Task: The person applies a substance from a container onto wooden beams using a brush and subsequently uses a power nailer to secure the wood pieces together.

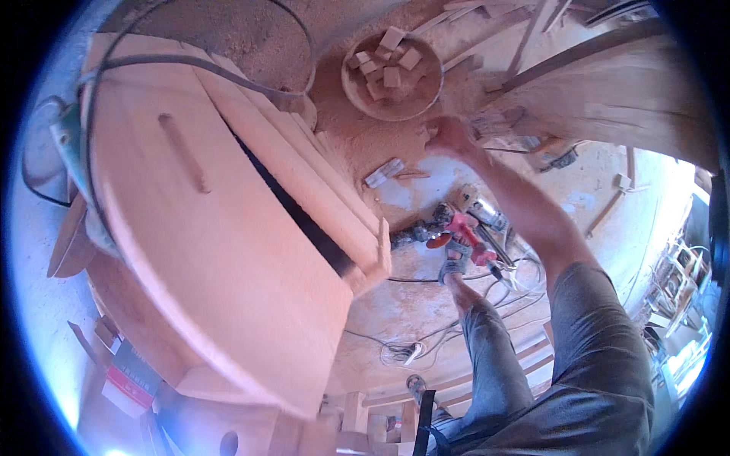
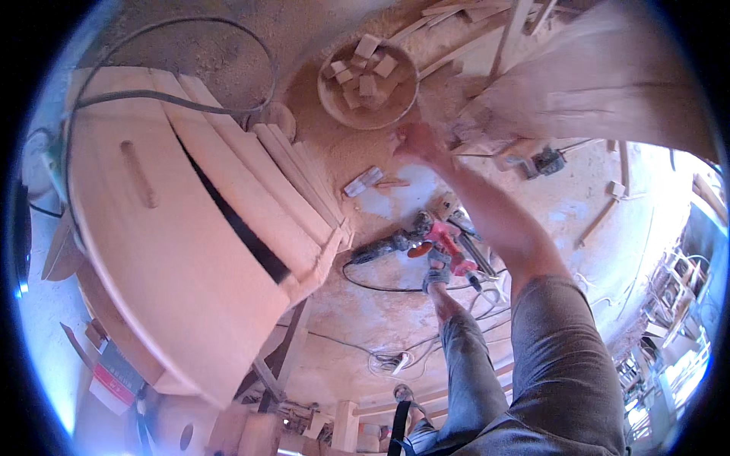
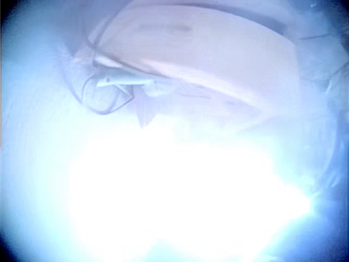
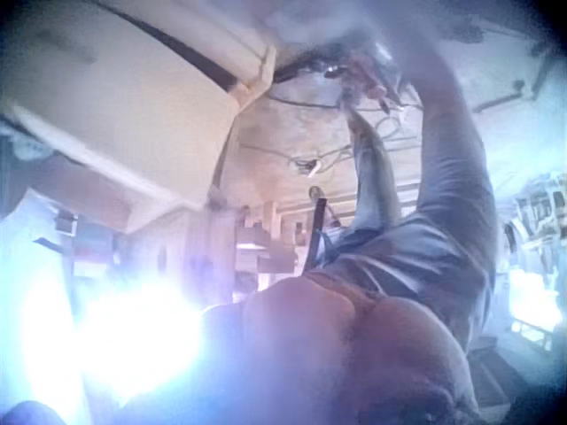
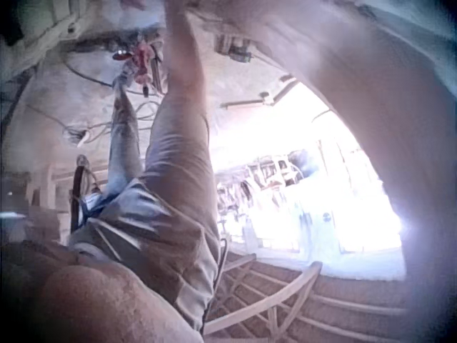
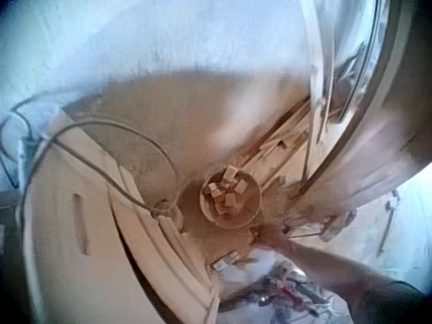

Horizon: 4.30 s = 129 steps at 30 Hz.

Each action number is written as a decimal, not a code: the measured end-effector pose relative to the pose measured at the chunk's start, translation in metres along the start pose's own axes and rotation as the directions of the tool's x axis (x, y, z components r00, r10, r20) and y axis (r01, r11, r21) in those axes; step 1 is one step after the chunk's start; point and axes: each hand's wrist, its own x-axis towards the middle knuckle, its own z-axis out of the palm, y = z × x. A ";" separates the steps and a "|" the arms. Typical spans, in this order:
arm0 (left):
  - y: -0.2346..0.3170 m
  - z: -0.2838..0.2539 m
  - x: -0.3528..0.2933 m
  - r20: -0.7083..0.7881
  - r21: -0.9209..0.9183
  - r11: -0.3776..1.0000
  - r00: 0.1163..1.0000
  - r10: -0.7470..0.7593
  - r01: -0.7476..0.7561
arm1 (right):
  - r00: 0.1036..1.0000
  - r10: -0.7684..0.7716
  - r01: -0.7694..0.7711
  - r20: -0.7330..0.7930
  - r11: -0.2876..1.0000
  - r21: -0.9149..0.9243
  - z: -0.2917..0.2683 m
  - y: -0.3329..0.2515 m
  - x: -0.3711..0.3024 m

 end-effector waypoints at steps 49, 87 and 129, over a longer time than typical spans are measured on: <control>-0.208 -0.085 -0.308 0.065 -0.704 -0.707 0.986 -0.155 -0.065 | 0.483 -0.852 0.842 0.203 0.387 -0.377 0.026 -0.693 -0.647; -0.501 -0.148 -0.490 -0.052 -0.176 -0.960 0.976 -0.212 -0.218 | 0.860 -0.369 -0.153 0.352 0.471 0.869 0.257 -1.020 -0.706; -0.911 -0.245 -0.376 0.245 -0.318 -0.823 0.797 -0.552 -0.472 | 0.817 -0.525 0.531 -0.237 0.528 0.663 0.462 -1.344 -0.589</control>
